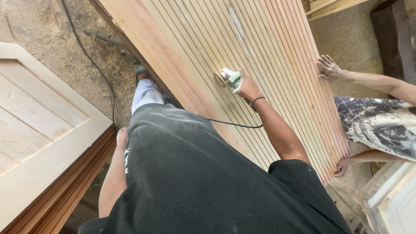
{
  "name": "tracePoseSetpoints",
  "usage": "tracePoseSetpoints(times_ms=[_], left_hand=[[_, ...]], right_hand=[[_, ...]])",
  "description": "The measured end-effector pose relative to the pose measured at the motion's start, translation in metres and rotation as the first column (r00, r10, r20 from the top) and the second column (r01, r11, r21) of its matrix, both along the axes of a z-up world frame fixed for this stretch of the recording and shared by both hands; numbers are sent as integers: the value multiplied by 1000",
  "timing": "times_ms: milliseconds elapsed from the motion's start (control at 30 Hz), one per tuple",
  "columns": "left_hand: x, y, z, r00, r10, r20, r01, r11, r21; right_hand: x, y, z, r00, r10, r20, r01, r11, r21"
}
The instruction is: The person uses a handheld power sander to smooth the surface of a large wooden panel. They move the sander across the wood in long strokes, occasionally pausing to feel the surface with their hand.
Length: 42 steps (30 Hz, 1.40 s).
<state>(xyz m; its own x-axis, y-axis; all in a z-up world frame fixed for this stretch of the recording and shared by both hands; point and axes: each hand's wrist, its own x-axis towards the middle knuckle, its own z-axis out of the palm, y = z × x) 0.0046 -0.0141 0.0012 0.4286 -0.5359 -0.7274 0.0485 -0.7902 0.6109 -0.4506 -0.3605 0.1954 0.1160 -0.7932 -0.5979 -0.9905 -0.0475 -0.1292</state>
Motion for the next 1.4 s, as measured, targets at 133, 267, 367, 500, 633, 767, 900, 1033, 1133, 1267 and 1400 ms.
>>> tracePoseSetpoints(times_ms=[133, 267, 367, 500, 633, 767, 900, 1033, 1133, 1267, 1400], left_hand=[[10, -21, 8, 998, 59, -22, -59, 998, -2], [21, -46, 21, 965, 217, -149, -221, 975, -9], [30, -64, 21, 998, 50, -27, -50, 999, -4], [46, -79, 1, 984, -133, 115, 150, 978, -147], [66, -100, -13, 988, -154, -7, 153, 988, -18], [101, -126, -8, 984, 45, -174, -61, 994, -86], [143, -161, 14, 794, 453, -406, -384, 891, 243], [181, -168, 28, 838, 420, -348, -399, 907, 135], [200, -170, 19, 838, 434, -333, -396, 901, 177], [213, -168, 3, 827, 443, -347, -366, 892, 265], [216, -197, 4, 858, 447, -253, -402, 891, 211]], right_hand=[[-24, 23, 10, 999, -34, -20, 35, 999, 36], [-43, 36, 8, 997, -62, -47, 64, 996, 59], [-45, 38, -3, 985, -144, 95, 142, 990, 24], [-21, 32, -25, 929, -150, 337, 202, 972, -124], [34, -3, -38, 899, -292, 327, 321, 947, -35], [104, -58, -49, 920, -232, 316, 263, 963, -61], [178, -121, -59, 904, -64, 424, 164, 965, -204], [250, -175, -63, 902, -117, 416, 183, 975, -124], [303, -206, -70, 912, -170, 372, 222, 970, -101], [346, -210, -91, 759, -250, 601, 332, 943, -27], [354, -190, -120, 431, -430, 794, 465, 859, 213]])
